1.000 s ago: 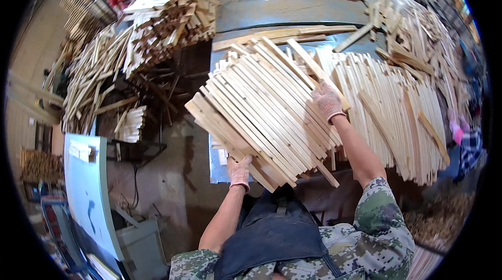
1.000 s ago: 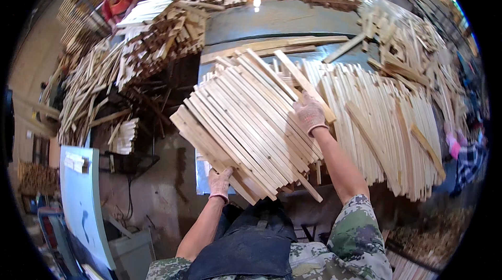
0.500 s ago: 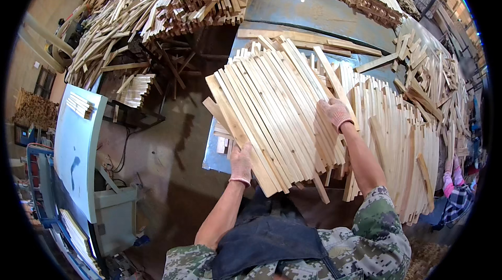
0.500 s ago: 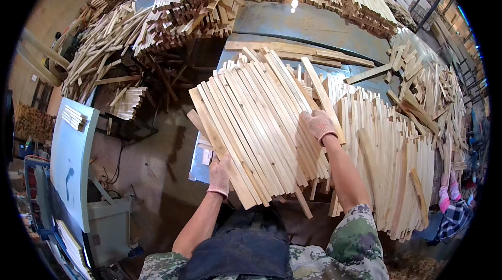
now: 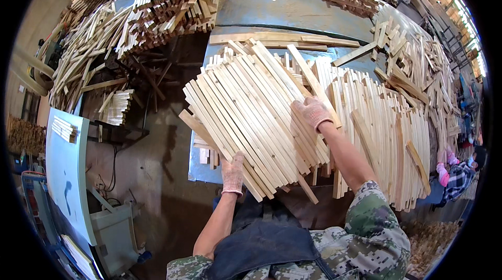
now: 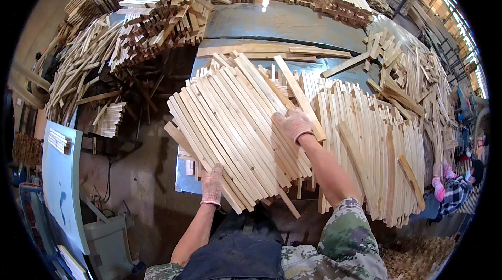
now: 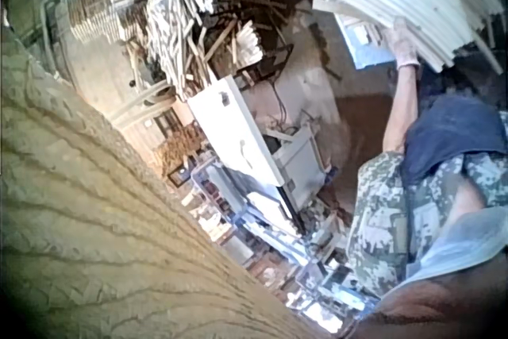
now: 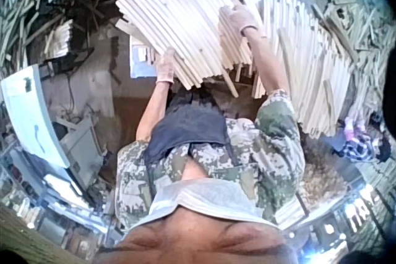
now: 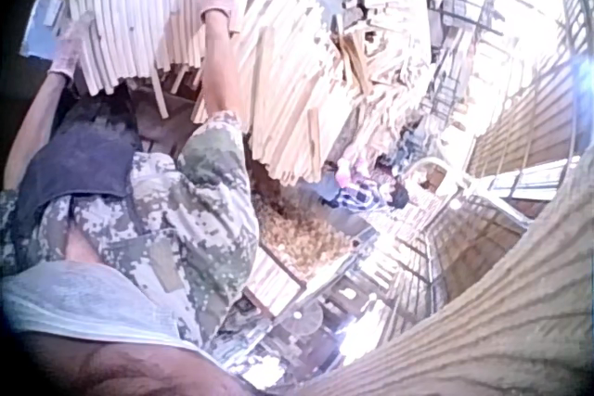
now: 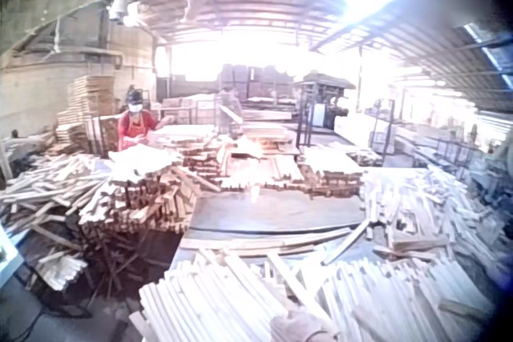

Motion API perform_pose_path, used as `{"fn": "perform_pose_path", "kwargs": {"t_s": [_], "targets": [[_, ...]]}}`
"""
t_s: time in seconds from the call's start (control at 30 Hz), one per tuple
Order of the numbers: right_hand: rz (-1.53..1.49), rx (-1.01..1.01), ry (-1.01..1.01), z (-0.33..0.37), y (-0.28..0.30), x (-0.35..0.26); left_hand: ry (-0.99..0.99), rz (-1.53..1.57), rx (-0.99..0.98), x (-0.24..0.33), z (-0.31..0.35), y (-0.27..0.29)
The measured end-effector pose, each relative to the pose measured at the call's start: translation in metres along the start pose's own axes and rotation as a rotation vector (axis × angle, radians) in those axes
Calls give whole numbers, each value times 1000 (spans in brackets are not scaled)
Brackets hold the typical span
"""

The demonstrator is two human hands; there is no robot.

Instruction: The person picks up bundles of wood slats from a work table and places them onto a moving conveyor belt. The person aligns the slats on the belt by hand and moves between different piles of wood in the factory hall.

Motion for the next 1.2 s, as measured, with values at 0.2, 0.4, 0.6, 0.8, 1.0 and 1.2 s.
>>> {"fn": "perform_pose_path", "kwargs": {"t_s": [0.2,0.4,0.6,0.8,1.0,1.2], "targets": [[-13,-5,-2,7,11,-12,-66,66,-45,23,8,-20],[-155,-41,9,-15,0,4,-91,180,-11,11,4,-16],[-55,-184,79,-27,3,1,-112,104,-79,12,4,-13],[-452,-228,46,-16,-2,-3,-61,230,-124,16,9,-14],[-637,-280,99,-9,-3,-8,-78,275,-173,30,14,-10],[-812,-303,99,0,0,-14,-108,272,-163,22,18,-2]]}}
Point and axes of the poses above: each hand's wrist, its own z-axis away from the middle knuckle, its own y-axis out of the back of the hand, x = y × z, the point moved 3 cm from there along -z, towards the middle knuckle, and after that the axes turned 14 degrees about z, right-handed, at the moved point
